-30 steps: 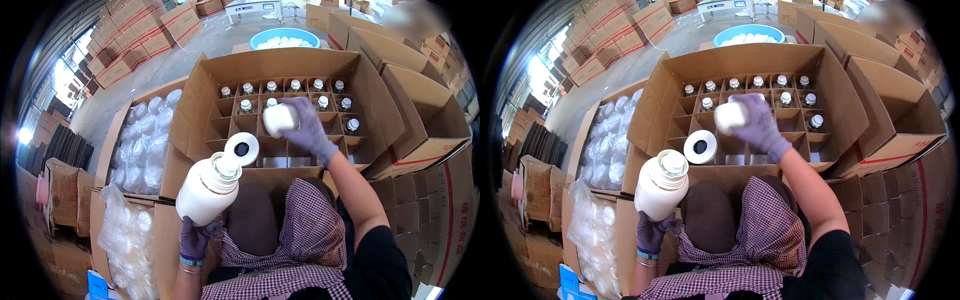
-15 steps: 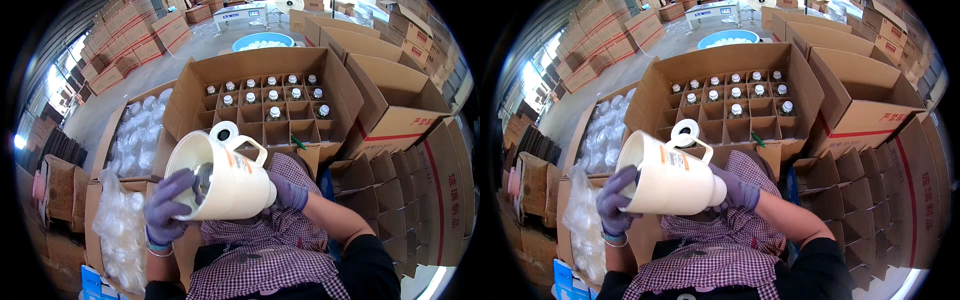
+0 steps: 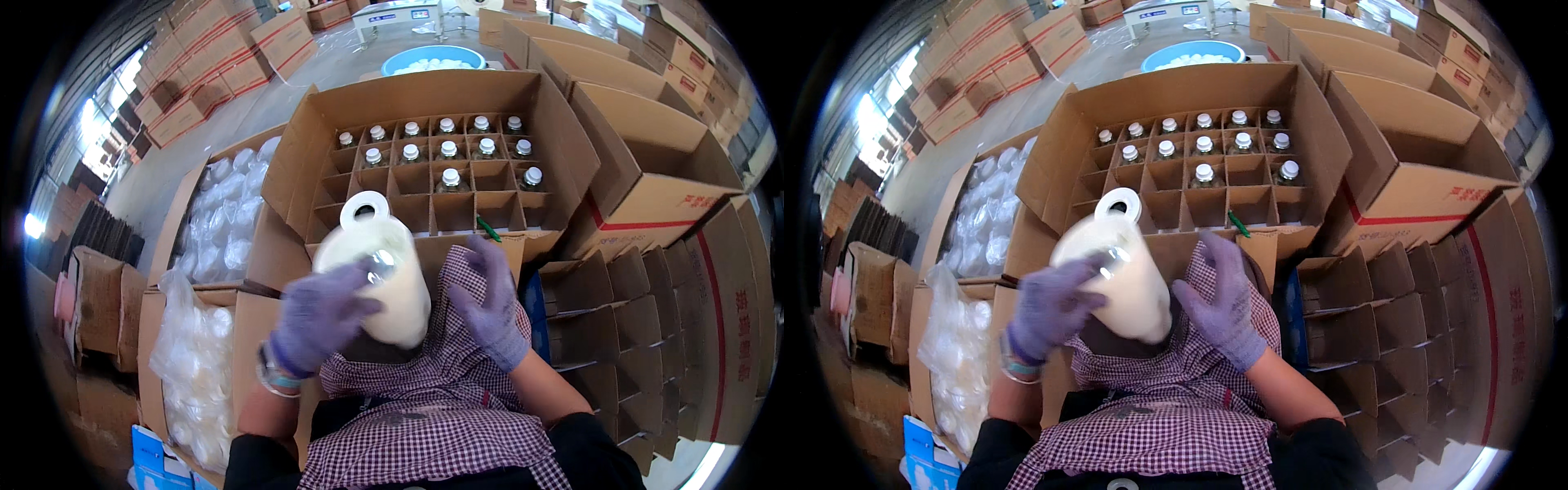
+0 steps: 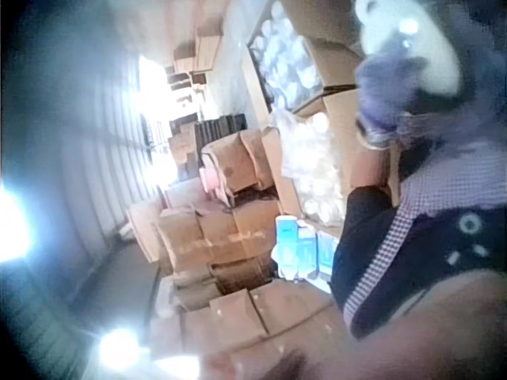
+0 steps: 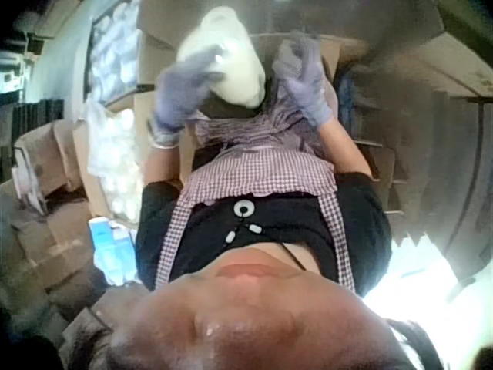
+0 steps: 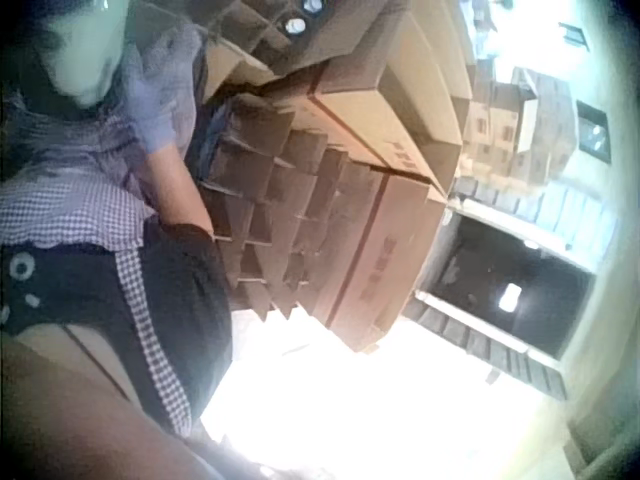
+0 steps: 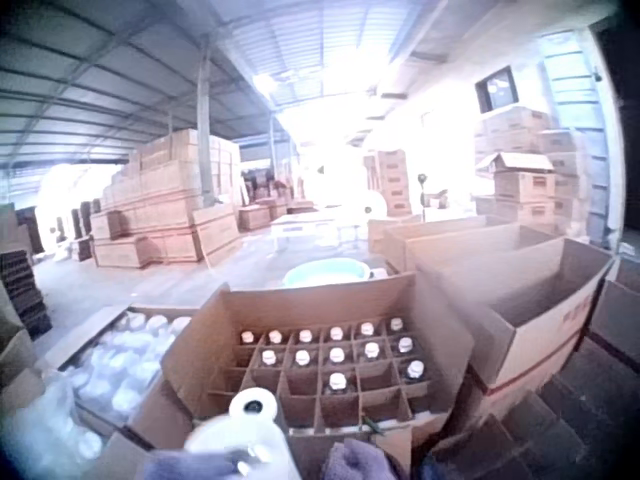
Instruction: The person unpacks white thermos flasks from a cardboard box, removes the protective plastic wrapping, and places them into a divided cardboard tray. The person handles each flask individually, unwraps it, and positions it in the tray.
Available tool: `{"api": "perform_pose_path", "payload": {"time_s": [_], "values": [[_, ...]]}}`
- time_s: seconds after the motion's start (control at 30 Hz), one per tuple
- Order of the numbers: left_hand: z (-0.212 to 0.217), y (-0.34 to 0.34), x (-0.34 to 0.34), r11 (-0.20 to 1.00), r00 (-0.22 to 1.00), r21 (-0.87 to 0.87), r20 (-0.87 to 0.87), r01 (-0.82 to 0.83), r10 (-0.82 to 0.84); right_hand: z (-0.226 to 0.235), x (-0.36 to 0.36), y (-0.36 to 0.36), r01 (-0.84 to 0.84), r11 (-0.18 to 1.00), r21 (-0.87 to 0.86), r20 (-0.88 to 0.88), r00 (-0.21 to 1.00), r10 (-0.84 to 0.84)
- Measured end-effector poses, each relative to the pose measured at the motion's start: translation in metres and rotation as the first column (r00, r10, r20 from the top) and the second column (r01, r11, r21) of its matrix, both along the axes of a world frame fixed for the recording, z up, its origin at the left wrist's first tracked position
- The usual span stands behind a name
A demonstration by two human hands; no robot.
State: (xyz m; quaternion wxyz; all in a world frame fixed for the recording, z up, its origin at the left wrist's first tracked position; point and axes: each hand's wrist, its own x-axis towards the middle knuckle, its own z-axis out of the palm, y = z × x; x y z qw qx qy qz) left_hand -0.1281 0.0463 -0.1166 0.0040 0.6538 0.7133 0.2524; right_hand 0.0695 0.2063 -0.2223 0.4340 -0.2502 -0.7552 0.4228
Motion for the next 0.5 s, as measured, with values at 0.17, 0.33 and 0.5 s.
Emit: {"api": "perform_pose_path", "payload": {"time_s": [0.17,0.33,0.5], "values": [[-0.058,0.059,-0.019,0.977,0.973,-0.171,0.216,0.125,-0.086,0.006,-0.023,0.005,-0.369,0.925,0.088,0.106,0.927,0.360],[-0.175,0.127,-0.135,0.886,0.883,-0.023,-0.091,-0.464,0.460,-0.016,-0.039,0.016,-0.377,0.921,0.094,0.126,0.923,0.365],[-0.239,0.148,-0.164,0.859,0.870,-0.147,-0.136,-0.491,0.474,-0.004,-0.043,0.028,-0.467,0.883,0.042,0.130,0.879,0.459]]}}
